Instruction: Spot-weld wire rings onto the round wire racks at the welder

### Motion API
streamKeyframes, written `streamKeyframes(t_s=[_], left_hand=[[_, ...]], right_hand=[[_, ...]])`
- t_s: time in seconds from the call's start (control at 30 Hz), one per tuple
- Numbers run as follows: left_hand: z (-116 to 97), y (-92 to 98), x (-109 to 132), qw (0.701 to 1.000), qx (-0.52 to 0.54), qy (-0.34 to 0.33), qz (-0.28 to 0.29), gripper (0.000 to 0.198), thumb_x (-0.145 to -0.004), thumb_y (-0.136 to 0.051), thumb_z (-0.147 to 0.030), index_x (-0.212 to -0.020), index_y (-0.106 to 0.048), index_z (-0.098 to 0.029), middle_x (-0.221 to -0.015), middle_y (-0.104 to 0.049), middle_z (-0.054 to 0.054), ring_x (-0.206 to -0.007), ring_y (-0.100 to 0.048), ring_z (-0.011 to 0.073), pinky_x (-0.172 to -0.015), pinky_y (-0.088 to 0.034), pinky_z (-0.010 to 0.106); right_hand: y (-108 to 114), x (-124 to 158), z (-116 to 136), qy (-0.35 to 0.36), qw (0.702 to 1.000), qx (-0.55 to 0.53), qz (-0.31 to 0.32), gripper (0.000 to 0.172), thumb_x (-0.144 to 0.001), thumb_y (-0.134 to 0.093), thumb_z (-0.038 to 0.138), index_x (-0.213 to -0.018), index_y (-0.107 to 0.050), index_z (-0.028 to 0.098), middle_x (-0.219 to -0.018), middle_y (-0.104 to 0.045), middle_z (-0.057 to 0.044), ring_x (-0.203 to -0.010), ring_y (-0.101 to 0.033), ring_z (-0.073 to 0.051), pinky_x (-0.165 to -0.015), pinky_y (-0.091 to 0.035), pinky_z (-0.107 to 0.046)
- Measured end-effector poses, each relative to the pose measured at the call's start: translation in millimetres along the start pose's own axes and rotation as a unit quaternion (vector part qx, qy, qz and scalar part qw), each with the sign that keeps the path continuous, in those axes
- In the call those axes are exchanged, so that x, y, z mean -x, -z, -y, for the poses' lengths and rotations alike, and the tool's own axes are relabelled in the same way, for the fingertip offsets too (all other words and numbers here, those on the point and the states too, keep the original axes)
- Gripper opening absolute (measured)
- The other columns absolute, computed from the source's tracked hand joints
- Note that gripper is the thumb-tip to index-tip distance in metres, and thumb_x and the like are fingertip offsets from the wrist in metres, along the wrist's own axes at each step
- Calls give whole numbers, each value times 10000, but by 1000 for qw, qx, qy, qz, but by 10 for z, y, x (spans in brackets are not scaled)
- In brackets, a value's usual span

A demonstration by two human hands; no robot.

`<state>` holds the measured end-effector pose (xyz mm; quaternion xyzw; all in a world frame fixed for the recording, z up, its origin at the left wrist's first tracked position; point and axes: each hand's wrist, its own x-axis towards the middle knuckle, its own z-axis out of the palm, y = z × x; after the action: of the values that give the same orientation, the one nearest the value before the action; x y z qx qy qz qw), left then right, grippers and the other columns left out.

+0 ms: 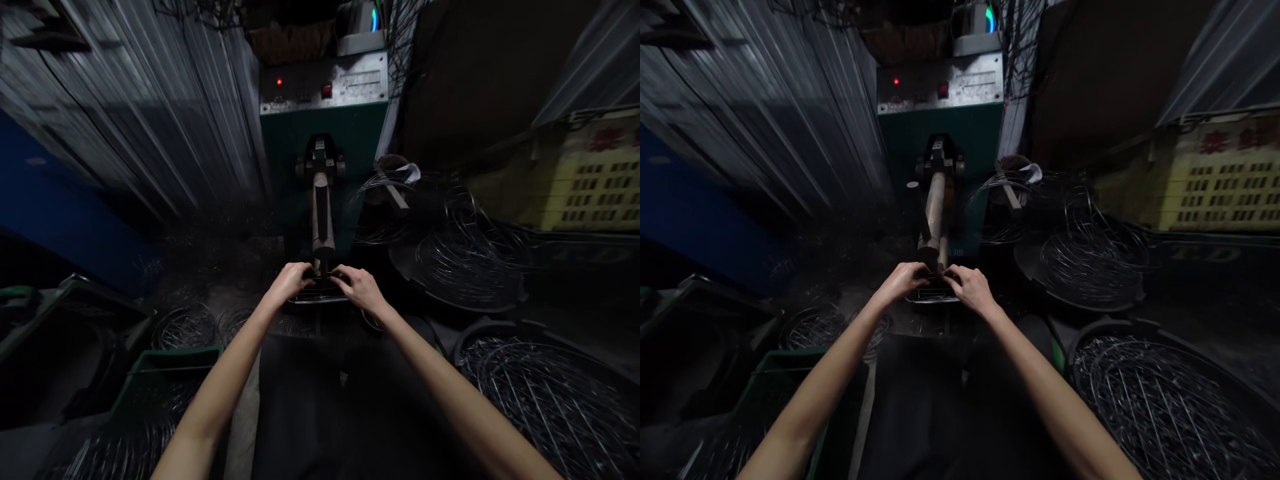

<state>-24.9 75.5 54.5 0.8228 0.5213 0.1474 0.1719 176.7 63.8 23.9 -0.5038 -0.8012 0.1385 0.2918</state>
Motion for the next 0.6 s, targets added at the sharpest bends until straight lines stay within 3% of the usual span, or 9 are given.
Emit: streamKeyframes(t_s=[0.2, 0.37, 0.5, 0.53, 0.6], left_hand=[[-49, 63, -9, 1000, -4, 19, 18, 215, -752, -617, -193, -958, -658, -150, -899, -694, 53, -843, -625, 178, -737, -454, 239], [-84, 105, -24, 998, -9, 34, 46, 213, -746, -621, -212, -948, -661, -156, -869, -695, 41, -790, -620, 165, -708, -450, 236], [-87, 115, -51, 998, -2, 42, 46, 233, -739, -624, -231, -957, -662, -157, -884, -692, 47, -811, -621, 176, -697, -446, 241], [-84, 114, -56, 998, 0, 39, 46, 230, -741, -622, -242, -951, -663, -156, -881, -691, 48, -813, -622, 179, -694, -446, 242], [-65, 107, -55, 999, 10, 29, 42, 226, -748, -612, -262, -943, -662, -160, -885, -690, 46, -828, -621, 182, -699, -447, 243]], right_hand=[[-16, -31, 11, 3, 1000, -1, -4, 162, -859, -532, 353, -927, -638, 251, -872, -688, -6, -766, -624, -159, -689, -418, -259], [36, 22, -23, 22, 997, -66, -23, 172, -855, -532, 335, -909, -655, 227, -818, -658, -20, -700, -590, -138, -656, -428, -240], [145, 197, -334, -21, 986, -98, -135, 209, -871, -488, 328, -924, -645, 201, -890, -636, -50, -724, -577, -141, -692, -449, -257], [157, 249, -441, -35, 985, -92, -140, 210, -870, -483, 324, -932, -640, 199, -906, -635, -54, -760, -583, -150, -722, -452, -269], [156, 334, -630, -46, 992, -79, -92, 203, -868, -476, 311, -943, -630, 202, -904, -638, -50, -813, -589, -162, -765, -451, -287]])
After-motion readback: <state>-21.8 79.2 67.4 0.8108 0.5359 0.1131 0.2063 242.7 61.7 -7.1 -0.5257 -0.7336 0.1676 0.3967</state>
